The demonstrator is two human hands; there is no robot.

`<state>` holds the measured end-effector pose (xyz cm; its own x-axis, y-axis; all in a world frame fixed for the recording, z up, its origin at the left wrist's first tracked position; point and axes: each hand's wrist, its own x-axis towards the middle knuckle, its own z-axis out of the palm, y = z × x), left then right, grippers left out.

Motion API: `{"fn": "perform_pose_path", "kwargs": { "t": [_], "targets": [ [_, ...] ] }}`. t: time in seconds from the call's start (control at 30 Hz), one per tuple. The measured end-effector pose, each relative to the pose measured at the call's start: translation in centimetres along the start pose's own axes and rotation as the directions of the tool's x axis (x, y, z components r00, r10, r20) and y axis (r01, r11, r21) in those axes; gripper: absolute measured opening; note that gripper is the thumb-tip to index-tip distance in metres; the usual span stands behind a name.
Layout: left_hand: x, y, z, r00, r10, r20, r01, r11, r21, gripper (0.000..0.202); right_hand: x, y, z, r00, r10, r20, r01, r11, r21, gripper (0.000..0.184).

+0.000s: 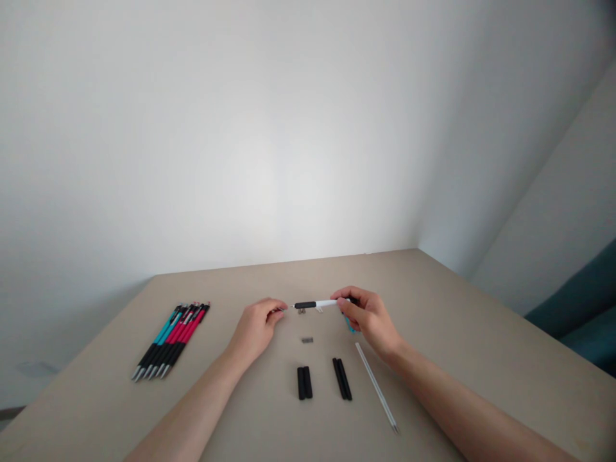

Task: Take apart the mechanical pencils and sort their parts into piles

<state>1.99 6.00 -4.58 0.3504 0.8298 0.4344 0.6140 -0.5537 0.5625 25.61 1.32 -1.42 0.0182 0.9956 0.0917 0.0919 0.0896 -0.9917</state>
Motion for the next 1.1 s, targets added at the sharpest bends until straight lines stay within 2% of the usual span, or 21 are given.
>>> {"fn": "perform_pose_path", "kwargs": {
  "t": [0.27, 0.5, 0.9, 1.1],
  "targets": [
    [0.1, 0.8, 0.0, 0.98, 0.158, 0.119, -0.167, 0.983, 0.076, 0.03, -0.1, -0.5, 0.2, 1.0, 0.015, 0.001, -0.015, 1.0, 0.011, 0.028],
    [0.2, 0.7, 0.1, 0.998, 0.034, 0.043, -0.035, 0.999, 0.017, 0.01, 0.0, -0.4, 0.2, 1.0, 0.002, -0.015, -0.002, 1.0, -0.011, 0.027],
    [0.2, 0.9, 0.2, 0.988, 0.101, 0.113, -0.106, 0.994, 0.037, 0.018, 0.0, -0.2, 0.1, 1.0, -0.004, -0.011, 0.004, 1.0, -0.014, 0.025],
    [0.2, 0.9, 0.1, 0.984, 0.095, 0.153, -0.107, 0.991, 0.075, 0.018, 0.0, -0.1, 0.0, 1.0, -0.002, -0.011, 0.002, 1.0, -0.015, 0.025]
  ]
}}
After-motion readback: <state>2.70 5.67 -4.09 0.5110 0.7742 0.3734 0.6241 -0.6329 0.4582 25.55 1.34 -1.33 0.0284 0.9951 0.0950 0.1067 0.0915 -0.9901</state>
